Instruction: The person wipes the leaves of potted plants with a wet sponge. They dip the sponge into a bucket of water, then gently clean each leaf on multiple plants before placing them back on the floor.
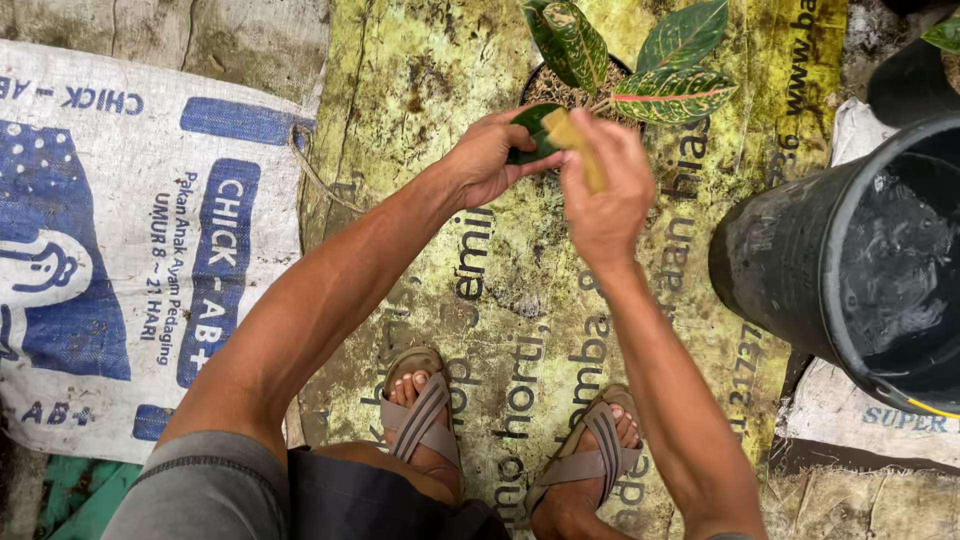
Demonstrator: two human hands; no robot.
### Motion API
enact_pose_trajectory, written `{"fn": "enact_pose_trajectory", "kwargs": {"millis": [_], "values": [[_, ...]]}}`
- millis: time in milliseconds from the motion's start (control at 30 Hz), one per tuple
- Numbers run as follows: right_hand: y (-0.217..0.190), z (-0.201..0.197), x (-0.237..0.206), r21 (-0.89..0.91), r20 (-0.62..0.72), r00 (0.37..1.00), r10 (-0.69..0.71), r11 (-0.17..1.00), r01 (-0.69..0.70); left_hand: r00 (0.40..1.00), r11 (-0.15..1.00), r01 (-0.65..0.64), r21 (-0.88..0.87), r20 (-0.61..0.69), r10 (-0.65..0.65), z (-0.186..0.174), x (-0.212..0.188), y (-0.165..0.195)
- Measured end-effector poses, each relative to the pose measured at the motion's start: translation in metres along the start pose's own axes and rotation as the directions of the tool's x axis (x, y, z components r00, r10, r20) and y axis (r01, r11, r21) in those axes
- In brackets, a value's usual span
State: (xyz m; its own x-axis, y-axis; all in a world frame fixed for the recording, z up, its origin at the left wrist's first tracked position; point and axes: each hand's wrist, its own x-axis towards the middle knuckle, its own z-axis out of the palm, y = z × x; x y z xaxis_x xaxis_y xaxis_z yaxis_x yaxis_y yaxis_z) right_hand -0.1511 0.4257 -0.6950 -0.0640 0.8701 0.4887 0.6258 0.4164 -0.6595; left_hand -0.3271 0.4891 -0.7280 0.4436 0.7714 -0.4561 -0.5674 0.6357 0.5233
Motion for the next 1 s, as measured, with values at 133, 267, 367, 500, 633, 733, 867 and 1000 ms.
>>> {"fn": "enact_pose_trajectory", "kwargs": {"millis": [133, 267, 367, 500, 633, 733, 867, 1000], "values": [[0.027, 0.027, -0.008, -0.286, 0.045, 0.932, -0.360, 0.889, 0.358, 0.999, 0.999, -0.026, -0.022, 0.047, 0.027, 0.000, -0.001, -0.003], [0.052, 0.027, 0.002, -0.315, 0.189, 0.937, -0.294, 0.886, 0.341, 1.000, 1.000, -0.001, -0.029, 0.003, 0.002, 0.001, -0.007, -0.001], [0.053, 0.027, 0.005, -0.348, 0.026, 0.987, -0.158, 0.924, 0.157, 1.000, 0.999, -0.002, -0.033, -0.014, 0.001, 0.003, -0.008, -0.003], [0.044, 0.029, 0.008, -0.369, -0.017, 0.941, -0.337, 0.877, 0.308, 0.999, 0.996, -0.014, -0.090, 0.030, 0.017, 0.004, -0.006, -0.005], [0.045, 0.023, 0.019, -0.358, 0.161, 0.932, -0.324, 0.861, 0.361, 0.999, 0.998, -0.033, -0.061, 0.041, 0.035, 0.000, -0.005, -0.006], [0.044, 0.019, 0.020, -0.322, 0.068, 0.967, -0.246, 0.912, 0.254, 1.000, 0.998, -0.026, -0.059, -0.005, 0.026, -0.001, -0.004, -0.008], [0.038, 0.024, 0.014, -0.324, 0.042, 0.908, -0.416, 0.854, 0.407, 0.997, 0.997, -0.070, -0.037, 0.034, 0.071, 0.001, -0.001, -0.010], [0.044, 0.024, 0.016, -0.359, 0.122, 0.938, -0.324, 0.867, 0.346, 0.999, 0.999, -0.033, -0.039, 0.024, 0.034, 0.002, -0.003, -0.009]]}}
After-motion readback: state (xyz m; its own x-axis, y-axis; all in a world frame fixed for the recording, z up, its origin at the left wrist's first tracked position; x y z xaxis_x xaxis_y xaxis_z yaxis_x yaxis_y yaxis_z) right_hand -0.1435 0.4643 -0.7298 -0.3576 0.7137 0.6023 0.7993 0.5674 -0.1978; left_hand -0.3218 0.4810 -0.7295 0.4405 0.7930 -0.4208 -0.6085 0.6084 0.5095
